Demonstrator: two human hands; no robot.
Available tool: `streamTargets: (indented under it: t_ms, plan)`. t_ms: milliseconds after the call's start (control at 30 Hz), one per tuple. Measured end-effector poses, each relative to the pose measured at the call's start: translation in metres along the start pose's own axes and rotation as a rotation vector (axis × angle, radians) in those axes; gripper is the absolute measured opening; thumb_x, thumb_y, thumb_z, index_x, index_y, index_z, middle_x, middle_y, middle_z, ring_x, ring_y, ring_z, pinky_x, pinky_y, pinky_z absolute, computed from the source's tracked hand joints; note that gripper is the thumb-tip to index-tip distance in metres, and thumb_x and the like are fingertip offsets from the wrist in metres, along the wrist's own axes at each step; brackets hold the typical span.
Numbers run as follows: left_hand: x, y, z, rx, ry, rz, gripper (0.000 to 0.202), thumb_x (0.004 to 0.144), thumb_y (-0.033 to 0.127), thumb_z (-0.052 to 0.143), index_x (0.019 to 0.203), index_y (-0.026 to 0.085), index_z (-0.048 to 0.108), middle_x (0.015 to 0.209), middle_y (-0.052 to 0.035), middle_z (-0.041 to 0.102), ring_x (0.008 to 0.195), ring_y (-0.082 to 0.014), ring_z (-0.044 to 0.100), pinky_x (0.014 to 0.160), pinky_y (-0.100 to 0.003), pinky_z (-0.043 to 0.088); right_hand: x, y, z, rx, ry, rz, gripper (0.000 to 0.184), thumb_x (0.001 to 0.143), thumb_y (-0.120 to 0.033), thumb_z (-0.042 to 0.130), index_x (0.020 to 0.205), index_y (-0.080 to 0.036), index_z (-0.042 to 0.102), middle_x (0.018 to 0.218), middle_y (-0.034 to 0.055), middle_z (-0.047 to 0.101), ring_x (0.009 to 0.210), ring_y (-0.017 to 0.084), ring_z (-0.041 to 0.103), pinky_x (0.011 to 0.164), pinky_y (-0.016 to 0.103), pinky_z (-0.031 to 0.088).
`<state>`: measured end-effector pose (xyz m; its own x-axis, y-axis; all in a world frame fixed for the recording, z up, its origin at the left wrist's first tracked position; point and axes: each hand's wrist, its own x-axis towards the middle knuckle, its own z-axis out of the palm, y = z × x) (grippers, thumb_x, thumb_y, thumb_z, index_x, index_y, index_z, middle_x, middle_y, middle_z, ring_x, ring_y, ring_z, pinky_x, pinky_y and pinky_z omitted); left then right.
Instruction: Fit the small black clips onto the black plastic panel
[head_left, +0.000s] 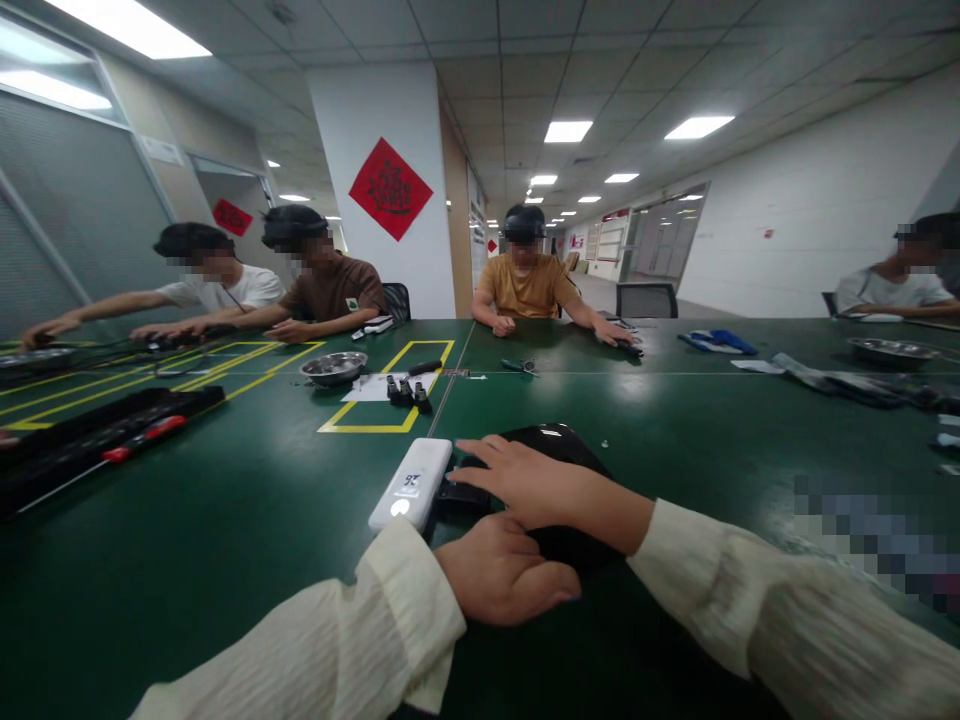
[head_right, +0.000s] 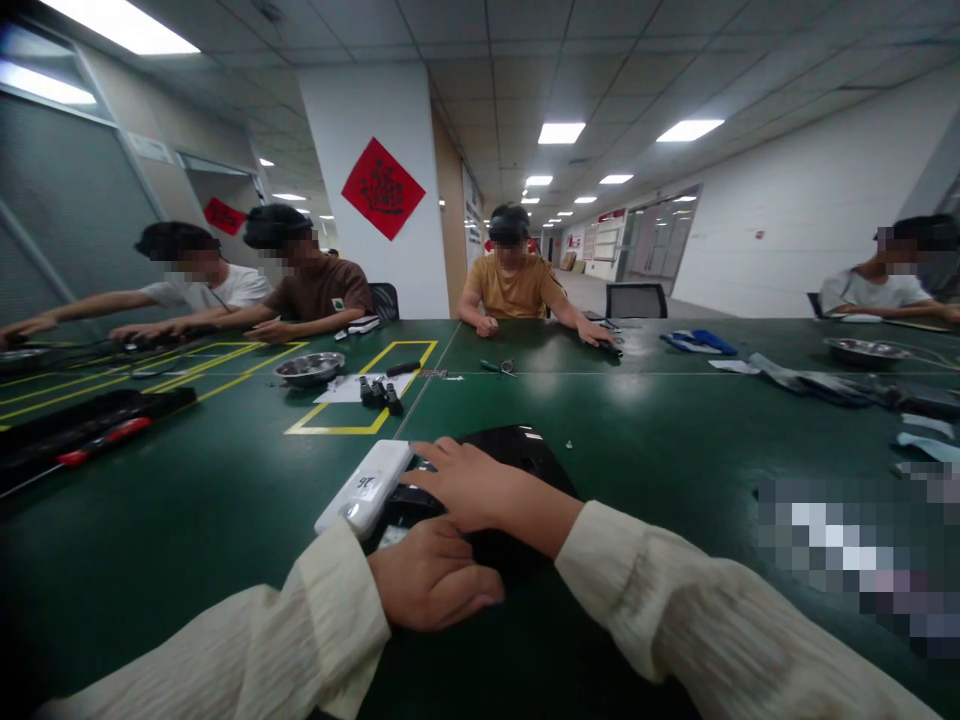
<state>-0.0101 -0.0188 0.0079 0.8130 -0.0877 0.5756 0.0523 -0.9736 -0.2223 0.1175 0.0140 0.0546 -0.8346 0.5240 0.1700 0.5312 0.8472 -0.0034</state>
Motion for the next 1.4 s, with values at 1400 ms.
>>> streamTargets:
  t_ms: [1400]
  plan:
    - [-0.003, -0.003, 0.004, 0.024, -0.129, 0.046, 0.019, 0.087, 0.023, 0.033, 0.075, 0.019, 0.047, 0.048, 0.0032, 0.051, 0.045, -0.0129, 0.047, 0.044, -0.027, 0.029, -0.055, 0.062, -0.029, 0.629, 0.131, 0.772, 0.037, 0.077, -0.033, 0.057, 0.108, -0.014, 0.054, 0.081, 0.0046, 0.058, 0.062, 0.011, 0.056, 0.047, 0.022, 0.052]
